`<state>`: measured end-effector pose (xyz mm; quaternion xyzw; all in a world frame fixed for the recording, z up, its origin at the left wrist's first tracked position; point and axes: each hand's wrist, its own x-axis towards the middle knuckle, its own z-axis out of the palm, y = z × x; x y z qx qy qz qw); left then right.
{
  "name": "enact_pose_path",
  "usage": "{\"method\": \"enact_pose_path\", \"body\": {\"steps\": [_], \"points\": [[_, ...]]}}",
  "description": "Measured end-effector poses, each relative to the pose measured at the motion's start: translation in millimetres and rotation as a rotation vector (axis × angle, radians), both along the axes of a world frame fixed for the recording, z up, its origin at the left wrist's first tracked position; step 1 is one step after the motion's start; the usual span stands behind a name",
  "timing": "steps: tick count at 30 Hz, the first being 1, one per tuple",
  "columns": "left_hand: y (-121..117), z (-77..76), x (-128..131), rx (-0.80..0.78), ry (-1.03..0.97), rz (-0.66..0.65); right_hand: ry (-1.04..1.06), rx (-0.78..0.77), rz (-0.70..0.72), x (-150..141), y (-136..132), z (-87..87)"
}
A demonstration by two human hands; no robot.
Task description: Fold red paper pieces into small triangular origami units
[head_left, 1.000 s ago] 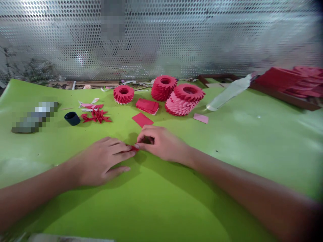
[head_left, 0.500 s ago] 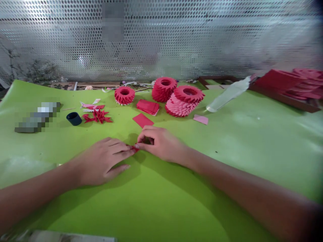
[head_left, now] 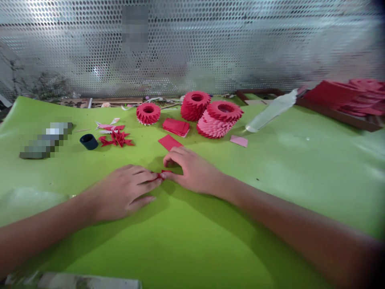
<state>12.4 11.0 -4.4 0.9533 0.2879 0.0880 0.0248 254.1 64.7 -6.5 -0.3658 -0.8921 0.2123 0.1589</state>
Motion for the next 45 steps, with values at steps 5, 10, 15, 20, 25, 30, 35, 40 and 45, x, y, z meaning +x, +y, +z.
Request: {"method": "enact_pose_path", "body": {"steps": [5, 10, 15, 20, 25, 30, 35, 40, 45], "points": [[-1.1, -1.2, -0.5, -0.021, -0.010, 0.021, 0.001, -0.016, -0.008, 2.0, 3.3, -4.6], [-2.5, -2.1, -1.3, -0.024, -0.039, 0.018, 0.004, -0.011, 0.052, 4.1, 3.7, -2.7], [0.3, 3.9, -5.1, -0.010, -0.101, 0.113, 0.042, -0.095, 0.072, 3.3, 3.6, 1.7], [3.7, 9.4, -2.5, -0.178, -0.367, 0.334, 0.303, -0.398, -0.124, -3.0, -6.1, 6.3], [3.7, 14.2, 10.3, -0.429, -0.484, 0.438, 0.444, -0.549, -0.045, -10.0, -22.5, 5.6], [4.1, 14.3, 11.4, -0.513, -0.530, 0.408, 0.471, -0.564, -0.051, -9.7, -25.0, 8.7], [2.4, 10.3, 11.3, -0.647, -0.450, 0.363, 0.524, -0.380, -0.031, -10.0, -24.0, 7.5], [5.3, 6.4, 7.8, -0.800, -0.487, 0.428, 0.572, 0.033, 0.080, -9.1, -24.1, -1.2], [9.1, 6.5, 3.9, -0.860, -0.573, 0.381, 0.428, 0.559, 0.222, -2.1, -20.9, -5.1]]}}
